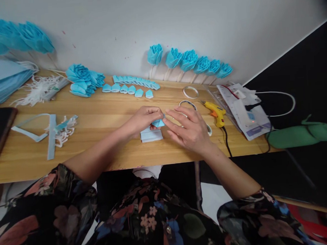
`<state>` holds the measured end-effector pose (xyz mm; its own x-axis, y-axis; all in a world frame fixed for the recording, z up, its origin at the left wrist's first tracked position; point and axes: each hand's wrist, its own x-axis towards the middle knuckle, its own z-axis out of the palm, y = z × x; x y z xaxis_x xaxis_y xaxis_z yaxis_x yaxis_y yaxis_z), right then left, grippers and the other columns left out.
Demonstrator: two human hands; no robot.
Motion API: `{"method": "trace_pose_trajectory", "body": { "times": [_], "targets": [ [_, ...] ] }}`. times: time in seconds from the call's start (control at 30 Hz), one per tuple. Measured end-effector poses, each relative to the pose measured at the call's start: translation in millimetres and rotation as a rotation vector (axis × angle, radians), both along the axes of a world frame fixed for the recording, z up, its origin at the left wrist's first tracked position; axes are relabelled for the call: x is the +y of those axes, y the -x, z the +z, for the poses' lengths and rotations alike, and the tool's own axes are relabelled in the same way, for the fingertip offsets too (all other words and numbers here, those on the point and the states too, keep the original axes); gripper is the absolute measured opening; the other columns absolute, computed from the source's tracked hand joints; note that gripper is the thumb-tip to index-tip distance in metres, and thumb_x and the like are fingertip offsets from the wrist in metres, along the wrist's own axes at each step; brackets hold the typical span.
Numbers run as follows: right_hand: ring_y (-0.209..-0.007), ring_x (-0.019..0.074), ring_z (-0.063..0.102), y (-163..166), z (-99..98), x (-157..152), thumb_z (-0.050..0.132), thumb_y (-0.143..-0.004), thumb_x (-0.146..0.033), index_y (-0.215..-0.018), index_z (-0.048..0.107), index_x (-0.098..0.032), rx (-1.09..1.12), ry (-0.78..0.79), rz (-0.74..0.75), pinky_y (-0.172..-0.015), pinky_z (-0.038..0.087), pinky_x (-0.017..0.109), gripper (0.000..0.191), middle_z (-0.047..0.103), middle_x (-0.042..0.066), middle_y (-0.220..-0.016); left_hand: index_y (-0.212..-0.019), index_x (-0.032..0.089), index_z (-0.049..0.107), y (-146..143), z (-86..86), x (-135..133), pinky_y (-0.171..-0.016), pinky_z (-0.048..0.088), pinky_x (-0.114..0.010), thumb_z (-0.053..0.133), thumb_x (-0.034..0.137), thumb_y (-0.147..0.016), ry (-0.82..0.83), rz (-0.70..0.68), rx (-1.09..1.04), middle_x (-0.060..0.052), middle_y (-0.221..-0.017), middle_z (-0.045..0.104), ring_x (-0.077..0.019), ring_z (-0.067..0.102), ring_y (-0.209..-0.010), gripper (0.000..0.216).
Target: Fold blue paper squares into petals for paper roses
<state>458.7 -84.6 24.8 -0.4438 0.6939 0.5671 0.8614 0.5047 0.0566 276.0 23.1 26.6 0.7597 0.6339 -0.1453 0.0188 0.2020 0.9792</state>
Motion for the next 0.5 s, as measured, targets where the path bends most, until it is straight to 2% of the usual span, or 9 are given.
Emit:
{"method": "trace_pose_trajectory", "body": {
  "times": [0.1, 0.17, 0.27, 0.33, 0.4, 0.5],
  "targets": [
    [-0.126, 0.0304, 0.059, 0, -3.5, -6, 0.066, -0.09, -0.027, -0.13, 0.065, -0.031, -0.004, -0.018, 0.007, -0.102, 0.049, 0.052, 0.041, 0.067, 0.005, -0.137, -0.064, 0.015, 0.055, -2, 1.4, -3, -0.048, 0.036, -0.018, 0.052, 0.01, -0.088, 0.042, 0.035, 0.001, 0.004, -0.052, 0.052, -0.0051, 0.047, -0.045, 0.025],
    [-0.124, 0.0302, 0.061, -1, -4.1, -11, 0.067, -0.089, -0.026, -0.127, 0.067, -0.033, 0.047, -0.042, 0.014, -0.102, 0.05, 0.052, 0.039, 0.069, 0.004, -0.134, -0.064, 0.015, 0.055, -2, 2.6, -3, -0.048, 0.036, -0.018, 0.051, 0.008, -0.089, 0.042, 0.057, -0.006, 0.004, -0.051, 0.052, -0.0053, 0.046, -0.044, 0.026],
    [-0.117, 0.0293, 0.065, -1, -1.7, -16, 0.065, -0.089, -0.024, -0.121, 0.071, -0.033, 0.267, -0.053, -0.032, -0.102, 0.051, 0.053, 0.034, 0.073, 0.004, -0.125, -0.065, 0.015, 0.055, -1, 4.0, 1, -0.048, 0.037, -0.019, 0.05, 0.01, -0.092, -0.011, 0.093, -0.023, 0.002, -0.054, 0.055, -0.006, 0.047, -0.045, 0.028],
    [-0.11, 0.0264, 0.068, 0, 0.1, -15, 0.06, -0.093, -0.026, -0.123, 0.07, -0.03, 0.513, 0.061, -0.101, -0.098, 0.054, 0.049, 0.032, 0.075, 0.006, -0.117, -0.065, 0.015, 0.055, 0, 4.3, 2, -0.049, 0.038, -0.02, 0.051, 0.011, -0.092, -0.057, 0.08, -0.031, 0.002, -0.055, 0.054, -0.0063, 0.048, -0.047, 0.028],
    [-0.1, 0.0224, 0.071, 1, 0.3, -11, 0.057, -0.096, -0.031, -0.127, 0.068, -0.027, 0.769, 0.259, -0.141, -0.09, 0.058, 0.043, 0.033, 0.076, 0.007, -0.11, -0.066, 0.014, 0.057, 1, 3.8, 2, -0.051, 0.038, -0.019, 0.053, 0.013, -0.092, -0.103, 0.04, -0.032, 0.003, -0.056, 0.052, -0.0064, 0.048, -0.048, 0.026],
    [-0.09, 0.018, 0.07, 4, -1.9, -3, 0.062, -0.094, -0.039, -0.13, 0.065, -0.026, 1.028, 0.516, -0.091, -0.078, 0.059, 0.034, 0.039, 0.075, 0.005, -0.105, -0.069, 0.014, 0.059, 1, 1.6, 1, -0.052, 0.039, -0.019, 0.057, 0.02, -0.09, -0.165, -0.013, -0.023, 0.003, -0.06, 0.052, -0.0063, 0.047, -0.051, 0.022]
  ]
}}
